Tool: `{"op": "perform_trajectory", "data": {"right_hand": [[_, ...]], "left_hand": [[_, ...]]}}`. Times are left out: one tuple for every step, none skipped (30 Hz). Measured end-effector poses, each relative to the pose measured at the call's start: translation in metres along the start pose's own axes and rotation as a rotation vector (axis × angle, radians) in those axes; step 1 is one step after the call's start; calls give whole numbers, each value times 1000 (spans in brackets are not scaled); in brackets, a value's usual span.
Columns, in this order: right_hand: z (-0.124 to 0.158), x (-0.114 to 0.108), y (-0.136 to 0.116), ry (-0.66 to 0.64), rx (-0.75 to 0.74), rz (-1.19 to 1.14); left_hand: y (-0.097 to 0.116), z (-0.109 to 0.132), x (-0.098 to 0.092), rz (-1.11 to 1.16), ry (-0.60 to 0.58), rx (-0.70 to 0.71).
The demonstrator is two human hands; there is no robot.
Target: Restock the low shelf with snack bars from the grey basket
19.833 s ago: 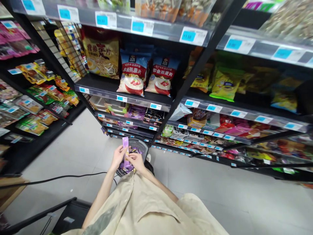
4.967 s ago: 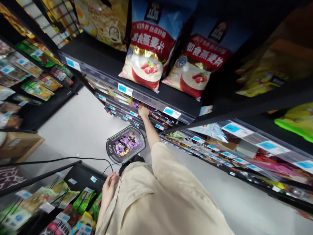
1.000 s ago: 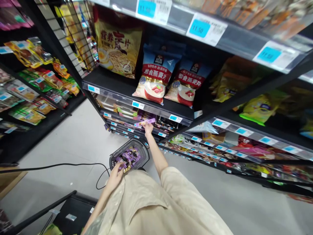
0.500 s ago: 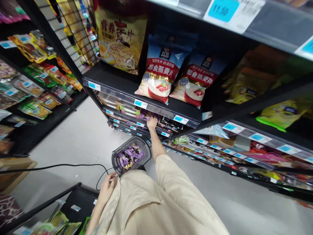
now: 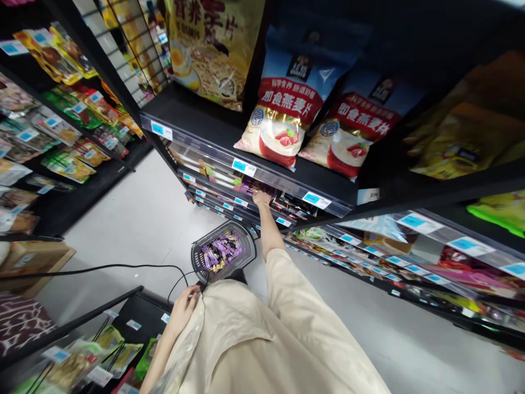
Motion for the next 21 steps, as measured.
{"op": "perform_trajectory", "data": {"right_hand": [[-2,-1,0,-9,-9,6],[-2,-2,1,-9,-19,12],[-1,-2,1,-5,-31,18],[3,-1,2,4,-41,29],[10,1,3,40,-55,36],[20,3,3,108,-79,29],[34,6,2,194,-116,6],[52,11,0,299,-172,-42],[74,20,-2,382,-250,-109],[95,39,-4,388,-328,-168],[114,67,-7,306,-407,-194],[133,102,-9,162,-463,-179],[151,142,-9,-22,-498,-120],[169,176,-6,-134,-518,-83],[185,207,-1,-222,-529,-51],[199,236,7,-307,-531,-16],[211,263,17,-381,-516,22],[221,288,30,-453,-490,62],[230,312,44,-520,-456,104],[239,334,58,-583,-423,141],[249,354,71,-644,-399,174]], "left_hand": [[0,0,1,4,-9,-5],[0,0,2,9,-17,-9],[1,0,3,14,-22,-13],[2,0,4,19,-27,-19],[3,0,5,22,-31,-25],[4,0,6,24,-35,-31],[5,-1,8,26,-40,-36],[5,-2,9,29,-47,-40],[4,-4,9,34,-51,-43],[2,-7,10,40,-51,-46],[0,-12,10,49,-48,-51],[-4,-18,11,63,-46,-60],[-10,-25,13,81,-46,-77],[-16,-34,15,106,-48,-102],[-24,-45,20,140,-57,-135],[-34,-57,28,181,-71,-182],[-46,-71,37,222,-86,-240],[-59,-85,47,256,-100,-301],[-73,-100,58,279,-110,-359],[-89,-116,69,288,-114,-411],[-107,-132,79,280,-112,-453]]}}
Point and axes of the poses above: each hand's wrist, its own z-axis away from the middle knuckle, its own x-axis out of the palm, y = z × x, the point moved 9 cm from there along -z, towards the middle knuckle, and after that the axes turned 8 degrees about z, right-handed, at the moved point
